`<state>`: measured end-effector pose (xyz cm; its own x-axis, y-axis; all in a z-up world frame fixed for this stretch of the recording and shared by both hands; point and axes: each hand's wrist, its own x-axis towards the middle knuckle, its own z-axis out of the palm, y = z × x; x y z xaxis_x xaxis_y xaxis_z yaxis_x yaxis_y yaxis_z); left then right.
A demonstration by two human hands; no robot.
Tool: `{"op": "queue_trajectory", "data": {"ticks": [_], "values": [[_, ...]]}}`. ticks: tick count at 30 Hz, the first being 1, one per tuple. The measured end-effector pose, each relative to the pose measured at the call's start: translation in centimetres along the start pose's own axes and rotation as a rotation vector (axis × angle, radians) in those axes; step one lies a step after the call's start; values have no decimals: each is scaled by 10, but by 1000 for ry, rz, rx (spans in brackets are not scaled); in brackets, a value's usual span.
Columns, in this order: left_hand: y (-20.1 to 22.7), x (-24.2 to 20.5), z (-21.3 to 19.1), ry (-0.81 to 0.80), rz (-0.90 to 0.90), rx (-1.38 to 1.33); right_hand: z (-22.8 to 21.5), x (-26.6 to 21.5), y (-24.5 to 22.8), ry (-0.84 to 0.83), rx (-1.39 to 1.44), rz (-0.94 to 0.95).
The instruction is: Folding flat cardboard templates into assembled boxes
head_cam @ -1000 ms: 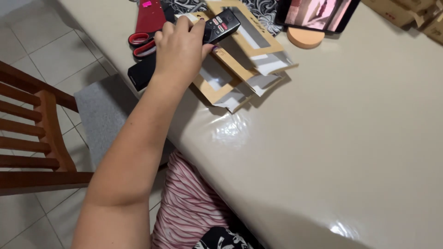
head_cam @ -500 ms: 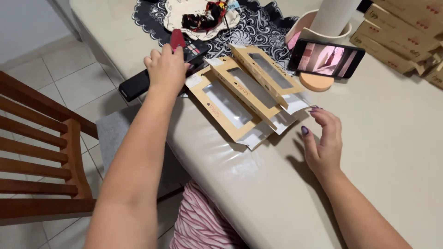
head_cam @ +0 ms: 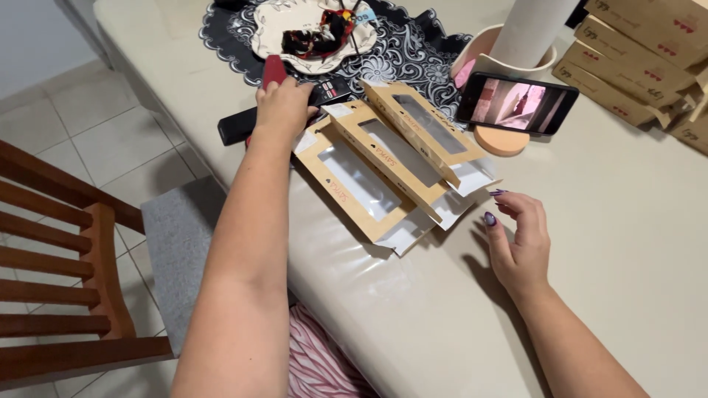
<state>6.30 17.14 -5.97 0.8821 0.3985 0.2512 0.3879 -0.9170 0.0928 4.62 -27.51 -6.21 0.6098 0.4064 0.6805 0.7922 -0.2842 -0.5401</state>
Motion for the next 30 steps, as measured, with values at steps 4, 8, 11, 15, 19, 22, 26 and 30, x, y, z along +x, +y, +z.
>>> {"op": "queue_trajectory", "data": {"ticks": [4,8,11,15,19,22,26,30], "values": [[3,-3,-1,93,-19,-72,-3,5,-5,38,1,-6],[27,-73,-49,528,-36,-721,-7,24,-16,34,9,-63],[61,-154,-97,245,-387,-1453,-7,61,-11,-46,-63,-171],[90,-210,-122,-102,-640,-1893,18,104,16,-294,9,14],[111,-204,-127,-262,-650,-2021,33,109,-9,-565,70,192],[123,-192,-123,-260,-637,-2031,42,95,-15,-610,114,151],[141,-188,-127,-126,-659,-1982,47,74,-23,-558,193,11],[148,-187,-89,-40,-665,-1882,39,60,-51,-539,178,-10]]}}
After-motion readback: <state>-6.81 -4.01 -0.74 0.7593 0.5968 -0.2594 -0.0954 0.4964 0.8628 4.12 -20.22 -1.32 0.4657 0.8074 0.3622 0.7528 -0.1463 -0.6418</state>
